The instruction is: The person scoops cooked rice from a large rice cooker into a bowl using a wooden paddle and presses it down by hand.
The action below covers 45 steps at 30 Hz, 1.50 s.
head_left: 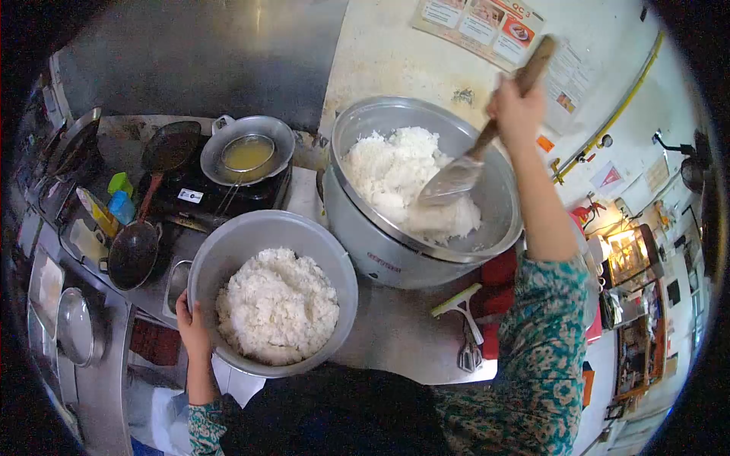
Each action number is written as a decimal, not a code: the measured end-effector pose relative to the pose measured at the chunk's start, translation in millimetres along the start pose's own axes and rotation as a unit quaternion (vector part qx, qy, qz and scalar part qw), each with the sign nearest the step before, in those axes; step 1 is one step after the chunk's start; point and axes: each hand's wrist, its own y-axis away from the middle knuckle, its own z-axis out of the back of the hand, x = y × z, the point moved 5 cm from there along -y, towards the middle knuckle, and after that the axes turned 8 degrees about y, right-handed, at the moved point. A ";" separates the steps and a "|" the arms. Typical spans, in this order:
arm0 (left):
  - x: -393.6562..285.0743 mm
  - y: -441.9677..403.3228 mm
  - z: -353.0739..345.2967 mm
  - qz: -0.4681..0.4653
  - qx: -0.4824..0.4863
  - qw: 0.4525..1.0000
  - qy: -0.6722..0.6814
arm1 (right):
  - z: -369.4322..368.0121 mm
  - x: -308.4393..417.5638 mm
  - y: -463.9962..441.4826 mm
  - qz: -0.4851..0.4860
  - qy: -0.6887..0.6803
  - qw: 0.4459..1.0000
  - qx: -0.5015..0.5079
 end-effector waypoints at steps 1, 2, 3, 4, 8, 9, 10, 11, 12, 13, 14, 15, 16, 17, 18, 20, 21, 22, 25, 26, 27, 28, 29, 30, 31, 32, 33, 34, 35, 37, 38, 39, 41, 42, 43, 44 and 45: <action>-0.6 -1.4 -1.1 -0.004 -0.003 1.000 -0.015 | 15.8 44.8 -5.8 0.030 -0.008 0.998 -0.049; 0.3 -0.9 -1.0 -0.001 -0.005 1.000 -0.018 | 32.8 71.8 -13.6 0.054 -0.097 0.993 -0.026; 1.5 0.3 -1.0 0.000 -0.013 1.000 -0.007 | 50.9 89.4 -19.0 0.076 -0.185 0.980 -0.004; 1.8 1.5 -1.7 0.000 -0.020 1.000 0.003 | 60.9 106.6 -17.0 0.096 -0.195 0.976 0.027; -17.1 3.7 -6.2 0.034 -0.008 0.999 -0.033 | 31.9 29.6 25.9 -0.019 -0.058 0.998 0.011; -7.7 1.3 -1.9 0.032 -0.001 0.999 -0.024 | 7.1 10.2 54.3 -0.053 -0.072 0.996 0.026; -2.8 -0.6 -0.7 0.027 0.004 1.000 -0.013 | -17.6 -8.9 83.1 -0.088 -0.086 0.992 0.040; -9.1 1.2 -4.2 0.023 0.002 1.000 -0.012 | -13.9 -9.1 77.1 -0.084 -0.088 0.992 0.038; -19.4 4.0 -6.4 0.032 -0.003 0.999 -0.028 | -9.3 -9.2 69.0 -0.085 -0.119 0.988 0.045; -25.2 5.3 -5.1 0.043 -0.004 0.998 -0.050 | -2.4 -10.8 63.8 -0.092 -0.149 0.983 0.050; -15.6 3.9 -5.8 0.036 0.001 0.999 0.018 | 10.6 -2.1 50.5 -0.079 -0.135 0.987 0.020; -12.3 3.3 -3.2 0.034 0.003 0.999 0.015 | 27.6 11.4 33.0 -0.066 -0.118 0.991 -0.009; -8.0 3.7 -0.9 0.037 0.004 0.999 0.012 | 45.4 25.3 17.1 -0.019 -0.108 0.994 -0.026; -5.6 3.4 -1.2 0.040 0.006 0.999 0.009 | 62.6 35.8 1.3 0.029 -0.096 0.994 -0.044; -6.2 3.1 -1.5 0.041 0.013 0.999 0.005 | 78.3 38.7 -13.4 0.042 -0.115 0.990 -0.068; -12.2 2.3 0.7 0.007 0.009 0.999 -0.034 | 94.7 30.4 -30.3 0.056 -0.131 0.985 -0.094; -9.5 2.1 2.0 0.007 0.012 0.999 -0.034 | 99.2 20.4 -34.0 0.055 -0.154 0.979 -0.120; -3.0 1.2 4.9 0.032 0.010 0.999 -0.004 | 101.1 9.3 -37.3 0.055 -0.177 0.972 -0.145; -5.7 -0.3 1.4 0.057 0.000 0.998 0.002 | 81.7 -87.5 -35.5 -0.019 -0.020 0.995 -0.093; -8.1 0.4 1.0 0.056 -0.009 0.998 -0.025 | 68.9 -123.0 -23.1 -0.088 -0.005 0.996 -0.025; -7.5 1.3 0.4 0.056 -0.012 0.998 -0.024 | 73.0 -142.2 -19.8 -0.138 0.090 0.986 -0.005; -6.0 1.8 -0.4 0.053 -0.006 0.998 0.016 | 90.9 -139.3 -22.8 -0.072 0.130 0.989 -0.027; -5.2 3.5 0.0 0.051 -0.002 0.997 0.056 | 108.4 -134.8 -26.4 -0.005 0.168 0.985 -0.048; -6.8 4.7 1.5 0.054 -0.008 0.997 0.053 | 123.6 -123.2 -33.0 0.042 0.189 0.977 -0.086; -10.7 3.8 0.5 0.045 0.000 0.999 0.026 | 137.8 -105.4 -39.4 0.087 0.210 0.966 -0.123; -13.8 2.7 -0.2 0.034 0.011 0.999 -0.001 | 149.6 -87.9 -41.7 0.145 0.260 0.942 -0.153; -14.7 2.8 -0.4 0.036 0.013 0.999 -0.004 | 157.4 -69.9 -42.6 0.173 0.286 0.927 -0.168; -14.4 2.7 -1.2 0.043 0.013 0.999 0.002 | 165.1 -52.2 -43.3 0.200 0.313 0.910 -0.184; -12.7 1.8 -2.0 0.050 0.013 0.999 0.009 | 165.2 -36.7 -46.9 0.174 0.415 0.881 -0.148; -1.6 1.6 4.6 0.052 0.008 0.999 0.003 | 170.5 -17.8 -45.1 0.151 0.514 0.837 -0.109; 4.0 1.7 7.3 0.053 -0.002 0.999 -0.005 | 166.3 -13.7 -42.2 0.167 0.544 0.822 0.008; 6.8 1.8 6.6 0.055 -0.002 0.998 0.002 | 163.1 -10.6 -37.9 0.180 0.566 0.795 0.125; 7.5 2.0 6.9 0.037 -0.012 0.999 0.000 | 165.9 13.6 -28.5 0.197 0.595 0.761 0.169; 8.6 1.2 7.0 0.038 -0.011 0.999 0.005 | 156.9 27.5 -17.2 0.184 0.686 0.677 0.195; 10.9 0.4 7.3 0.057 -0.004 0.998 0.020 | 154.0 33.7 -10.7 0.166 0.765 0.582 0.219; 13.1 0.6 7.8 0.076 0.005 0.997 0.033 | 153.4 24.7 -5.0 0.189 0.793 0.526 0.243; 14.3 0.9 7.5 0.096 0.018 0.994 0.045 | 147.7 16.5 3.8 0.205 0.801 0.496 0.266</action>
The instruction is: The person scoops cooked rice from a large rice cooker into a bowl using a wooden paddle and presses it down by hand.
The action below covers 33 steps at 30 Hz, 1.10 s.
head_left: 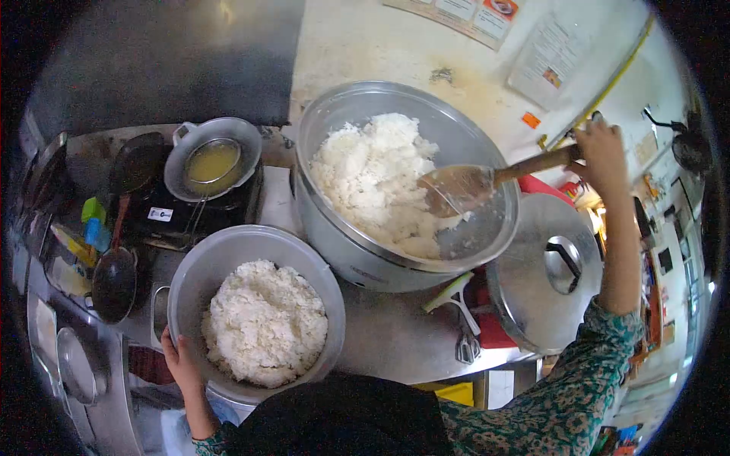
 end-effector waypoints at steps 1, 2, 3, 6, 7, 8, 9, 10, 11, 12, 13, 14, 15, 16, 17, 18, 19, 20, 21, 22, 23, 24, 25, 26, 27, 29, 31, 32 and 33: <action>-6.3 1.8 -4.4 0.001 0.015 1.000 0.001 | -16.5 15.8 0.9 -0.001 0.017 1.000 -0.021; -18.9 6.9 -8.6 -0.020 0.000 0.999 -0.029 | -32.3 29.4 7.2 -0.001 0.034 0.999 -0.038; -26.3 7.2 -12.3 -0.043 -0.012 0.997 -0.060 | -22.5 41.7 20.0 -0.022 0.036 0.996 -0.079; 10.9 -11.3 10.5 -0.124 0.020 0.986 -0.111 | -24.5 58.4 71.6 -0.139 0.000 0.979 -0.151; 2.7 -5.3 5.1 -0.080 0.007 0.996 -0.045 | -46.4 62.6 91.7 -0.175 -0.014 0.970 -0.167; -5.7 -2.6 -0.7 -0.076 0.006 0.996 -0.042 | -70.9 62.7 105.9 -0.211 -0.029 0.958 -0.191; -15.3 -0.9 -5.1 -0.071 0.001 0.995 -0.065 | -87.9 63.4 116.2 -0.236 -0.039 0.954 -0.178; -21.5 1.8 -7.6 -0.067 -0.003 0.994 -0.091 | -99.6 68.7 123.0 -0.237 -0.042 0.954 -0.176; 3.2 -11.6 11.3 -0.095 -0.001 0.986 -0.139 | -108.5 72.8 133.3 -0.260 -0.054 0.941 -0.210; -1.4 -10.9 14.4 -0.094 -0.003 0.985 -0.143 | -117.0 76.4 142.8 -0.281 -0.065 0.926 -0.245; -0.1 -9.5 13.5 -0.047 -0.001 0.996 -0.078 | -119.6 85.8 151.9 -0.316 -0.027 0.896 -0.311; 5.7 -8.6 8.9 0.000 -0.002 1.000 -0.012 | -124.3 90.5 149.8 -0.316 -0.030 0.894 -0.317; 23.5 -18.4 26.5 -0.002 0.004 1.000 -0.016 | -133.3 94.5 152.4 -0.351 -0.063 0.883 -0.306; 23.7 -20.4 32.6 -0.001 0.010 0.999 -0.036 | -145.6 102.9 168.3 -0.386 -0.099 0.875 -0.276; 16.9 -22.9 38.5 -0.026 -0.001 0.992 -0.120 | -156.9 102.5 170.6 -0.365 -0.097 0.877 -0.295; 15.3 -25.7 41.1 -0.053 -0.010 0.979 -0.196 | -157.6 99.0 169.4 -0.368 -0.172 0.857 -0.317; 27.6 -29.5 52.6 -0.038 -0.024 0.989 -0.139 | -148.9 99.0 162.0 -0.362 -0.148 0.866 -0.312; 41.4 -39.6 68.5 -0.041 -0.016 0.989 -0.144 | -140.5 99.6 153.7 -0.359 -0.119 0.870 -0.316; 51.2 -49.0 83.4 -0.095 0.028 0.977 -0.187 | -138.4 101.9 150.6 -0.365 -0.116 0.869 -0.314; 52.3 -51.1 83.5 -0.124 0.045 0.969 -0.209 | -135.6 106.7 143.9 -0.354 -0.109 0.874 -0.315; 48.1 -50.5 78.6 -0.153 0.061 0.959 -0.231 | -134.2 111.3 137.8 -0.342 -0.106 0.879 -0.316; 48.7 -50.6 80.5 -0.132 0.044 0.962 -0.237 | -133.3 114.1 134.2 -0.345 -0.112 0.876 -0.318; 48.6 -49.4 85.6 -0.109 0.028 0.963 -0.244 | -131.9 117.2 132.3 -0.344 -0.133 0.874 -0.316; 43.9 -43.3 85.5 -0.109 0.024 0.962 -0.248 | -130.2 118.0 130.5 -0.343 -0.152 0.872 -0.315; 27.5 -29.3 70.2 -0.115 0.025 0.953 -0.278 | -126.0 116.9 129.2 -0.338 -0.147 0.869 -0.330; 3.6 -14.7 31.5 0.001 -0.044 0.993 -0.107 | -123.7 116.5 126.9 -0.340 -0.138 0.870 -0.330; 9.9 -19.6 40.3 -0.013 -0.026 0.992 -0.120 | -121.7 113.7 125.7 -0.343 -0.124 0.871 -0.329; 7.1 -19.9 37.9 -0.026 -0.010 0.990 -0.137 | -120.8 113.6 125.2 -0.344 -0.120 0.872 -0.328; 5.8 -18.5 35.9 -0.027 -0.006 0.990 -0.139 | -120.0 114.2 125.4 -0.345 -0.118 0.872 -0.326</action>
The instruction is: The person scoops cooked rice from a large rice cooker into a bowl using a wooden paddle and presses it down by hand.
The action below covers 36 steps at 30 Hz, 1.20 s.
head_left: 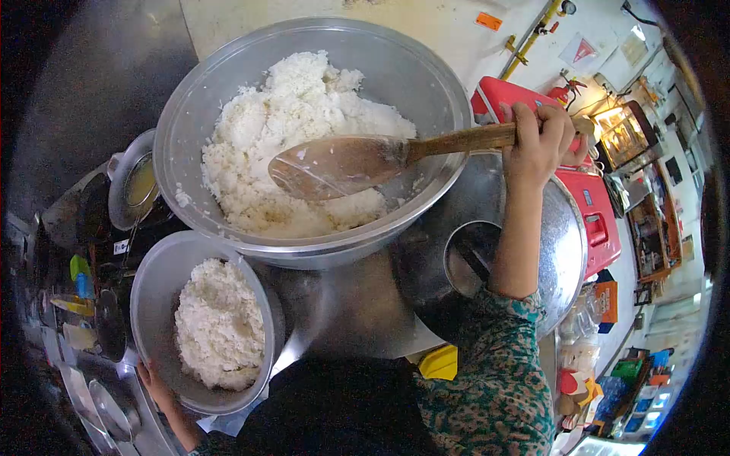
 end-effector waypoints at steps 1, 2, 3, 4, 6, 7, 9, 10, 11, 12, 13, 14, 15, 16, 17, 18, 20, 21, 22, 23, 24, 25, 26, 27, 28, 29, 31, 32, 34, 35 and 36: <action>0.0 2.0 -1.6 0.028 -0.007 0.998 0.048 | 0.8 -0.2 0.1 -0.002 0.005 1.000 0.003; -2.5 1.2 -4.8 0.055 -0.013 0.994 0.095 | 1.4 -0.9 -0.3 -0.004 -0.004 1.000 0.010; 2.7 -3.2 0.2 0.051 -0.008 0.994 0.094 | 1.4 -1.5 -1.2 -0.007 -0.013 1.000 0.016; 9.2 -6.7 8.9 -0.001 0.019 1.000 -0.001 | 2.4 -1.3 -2.5 -0.008 -0.029 1.000 -0.003; 2.9 -8.5 5.7 -0.056 0.044 0.993 -0.098 | 3.7 -1.5 -6.1 -0.002 -0.035 0.999 0.025; 7.0 -10.5 6.3 -0.016 0.035 0.999 -0.029 | 4.8 -0.7 -8.8 0.007 -0.046 0.998 0.052; 15.5 -11.4 5.2 0.021 0.021 0.999 0.042 | 13.2 -1.6 -14.4 0.017 -0.056 0.994 0.096; 27.6 -13.0 2.7 0.039 0.015 0.991 0.124 | 11.3 1.4 -16.3 0.063 -0.043 0.984 0.160; 36.7 -15.8 6.3 0.051 0.002 0.977 0.209 | 9.2 7.4 -19.9 0.108 -0.034 0.970 0.217; 34.0 -21.3 16.1 0.018 0.005 0.999 -0.042 | 13.1 13.0 -26.1 0.134 -0.054 0.964 0.222; 37.9 -19.2 15.7 -0.037 0.001 0.998 -0.049 | 16.3 13.6 -34.1 0.129 -0.073 0.968 0.202; 44.2 -17.1 16.5 -0.091 -0.004 0.994 -0.058 | 13.2 16.7 -37.8 0.152 -0.089 0.955 0.239; -5.8 7.5 -16.3 0.025 -0.021 0.988 0.151 | 10.7 24.3 -42.3 0.179 -0.102 0.939 0.277; -1.8 2.9 -9.1 -0.011 -0.036 0.997 0.066 | 15.1 30.6 -50.8 0.179 -0.114 0.941 0.263; -2.5 0.7 -10.4 -0.042 -0.045 0.998 -0.020 | 16.6 35.4 -56.1 0.200 -0.097 0.931 0.288; -0.3 1.9 -7.5 -0.041 -0.053 0.998 -0.013 | 17.8 38.8 -61.9 0.221 -0.075 0.921 0.313; 1.3 3.9 -18.3 -0.021 -0.027 0.998 0.046 | 19.5 45.4 -71.1 0.242 -0.086 0.917 0.305; -9.9 8.8 -24.6 -0.018 -0.026 0.998 0.052 | 20.1 48.7 -71.0 0.260 -0.097 0.910 0.307; -24.0 14.5 -27.5 -0.028 -0.031 0.996 0.081 | 18.7 53.5 -70.2 0.263 -0.102 0.906 0.315; -30.4 17.8 -30.3 -0.037 -0.032 0.993 0.108 | 16.7 57.0 -66.1 0.267 -0.094 0.904 0.321; -19.4 14.3 -29.1 -0.001 -0.019 0.988 0.153 | 14.8 61.0 -60.9 0.279 -0.102 0.900 0.318; -11.9 11.3 -29.6 0.005 -0.010 0.988 0.156 | 12.0 64.7 -58.0 0.293 -0.111 0.896 0.314; -11.3 11.1 -28.0 -0.001 -0.008 0.988 0.153 | 7.9 66.8 -55.1 0.296 -0.103 0.894 0.319; -11.4 11.0 -27.3 -0.008 -0.008 0.989 0.148 | 3.5 69.6 -51.0 0.300 -0.111 0.885 0.338; -10.6 10.0 -28.1 -0.004 -0.001 0.989 0.148 | 1.1 72.4 -48.9 0.303 -0.121 0.875 0.357; -10.6 9.0 -27.0 0.003 -0.001 0.989 0.148 | 2.6 73.6 -53.4 0.303 -0.118 0.873 0.364; -9.9 8.6 -24.3 0.014 -0.005 0.989 0.147 | 6.8 82.9 -60.1 0.305 -0.185 0.827 0.435; -10.0 9.0 -23.9 0.016 -0.002 0.989 0.144 | 7.8 92.1 -58.6 0.304 -0.185 0.825 0.439; -13.8 8.2 -22.8 -0.017 -0.037 0.997 0.058 | 6.7 116.2 -50.3 0.301 -0.222 0.790 0.485; -16.8 8.4 -23.8 -0.018 -0.038 0.997 0.061 | 6.4 126.9 -44.4 0.302 -0.220 0.792 0.483; -20.6 9.8 -25.3 -0.018 -0.030 0.997 0.066 | 6.6 139.0 -35.0 0.299 -0.240 0.793 0.473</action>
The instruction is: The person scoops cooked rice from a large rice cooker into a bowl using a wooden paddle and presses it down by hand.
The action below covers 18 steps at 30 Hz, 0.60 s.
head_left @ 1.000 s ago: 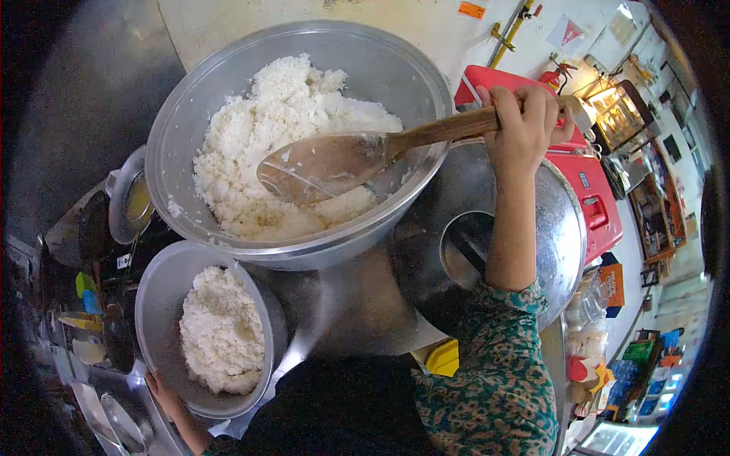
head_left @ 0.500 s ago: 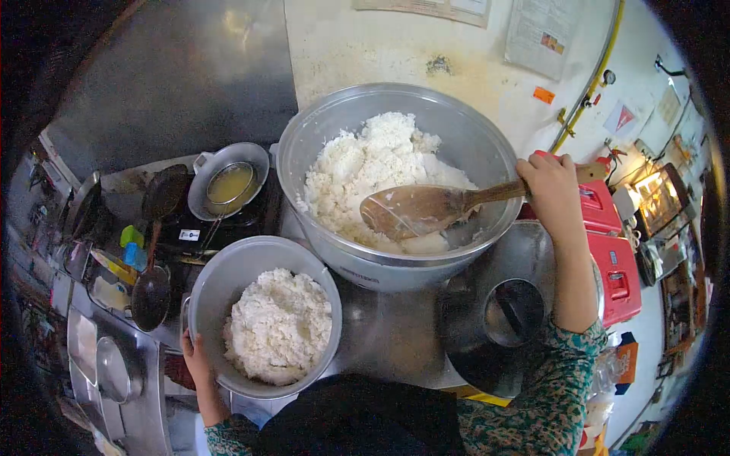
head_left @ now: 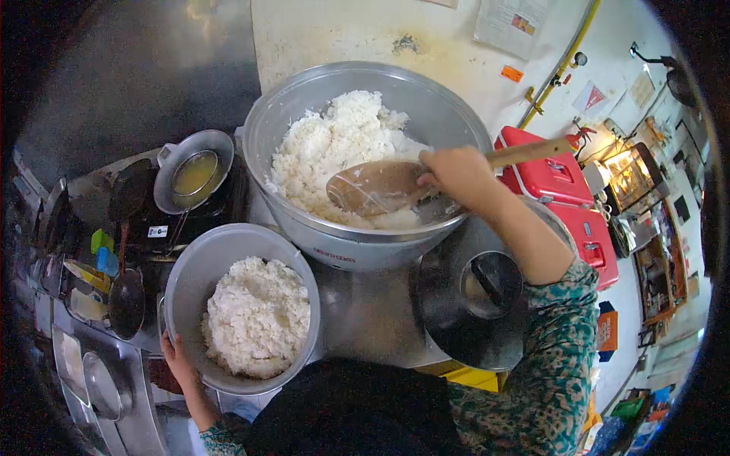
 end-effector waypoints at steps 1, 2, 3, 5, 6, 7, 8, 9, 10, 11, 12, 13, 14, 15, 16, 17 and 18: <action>-0.6 1.4 -1.7 0.002 0.006 1.000 0.007 | -8.6 7.0 -5.6 0.011 -0.013 1.000 -0.016; 7.3 -0.1 2.7 0.004 0.000 1.000 0.012 | -14.9 4.3 -9.0 0.018 -0.016 0.999 -0.042; 17.0 -4.2 8.9 0.003 0.003 1.000 -0.026 | -4.5 1.1 -12.0 0.027 -0.011 0.999 -0.046; 26.3 -6.1 13.6 0.003 -0.005 0.998 -0.060 | 28.0 -15.3 -18.4 -0.016 0.009 0.999 -0.036; 23.4 -2.6 9.2 0.033 -0.005 0.999 0.006 | 49.1 -26.9 -20.7 -0.026 0.044 0.997 -0.066; 21.0 2.3 5.0 0.062 -0.005 0.996 0.069 | 69.2 -41.1 -23.5 -0.037 0.078 0.992 -0.093; 16.7 6.7 2.6 0.066 -0.013 0.995 0.068 | 86.9 -54.0 -27.0 -0.042 0.129 0.985 -0.105; 10.1 9.3 -0.6 0.052 -0.016 0.997 0.049 | 96.6 -65.8 -33.7 -0.049 0.179 0.976 -0.117; 7.6 9.4 -1.7 0.035 -0.017 0.999 0.029 | 90.7 -73.7 -44.6 -0.045 0.178 0.976 -0.119; 14.4 7.0 2.9 0.036 -0.019 0.999 0.028 | 79.0 -82.7 -56.9 -0.059 0.201 0.971 -0.116; 24.1 3.5 9.3 0.026 -0.014 0.999 0.022 | 64.2 -90.5 -67.5 -0.074 0.224 0.965 -0.113; 30.2 0.5 11.1 0.017 -0.008 1.000 0.018 | 36.7 -96.4 -79.0 -0.073 0.224 0.965 -0.113; 28.8 0.6 9.5 0.019 -0.010 1.000 0.019 | 0.9 -99.1 -92.9 -0.052 0.207 0.971 -0.110; 20.9 3.7 6.4 0.025 -0.013 0.999 0.026 | -19.5 -99.8 -104.6 -0.029 0.191 0.975 -0.108; 14.2 7.1 4.4 0.033 -0.017 0.999 0.033 | -24.5 -99.6 -111.5 -0.022 0.192 0.975 -0.108; 10.8 10.8 3.4 0.040 -0.023 0.998 0.035 | -30.5 -99.1 -117.7 -0.027 0.181 0.979 -0.086; 5.7 12.6 1.9 0.035 -0.028 0.999 0.009 | -35.4 -98.7 -124.9 -0.032 0.169 0.983 -0.063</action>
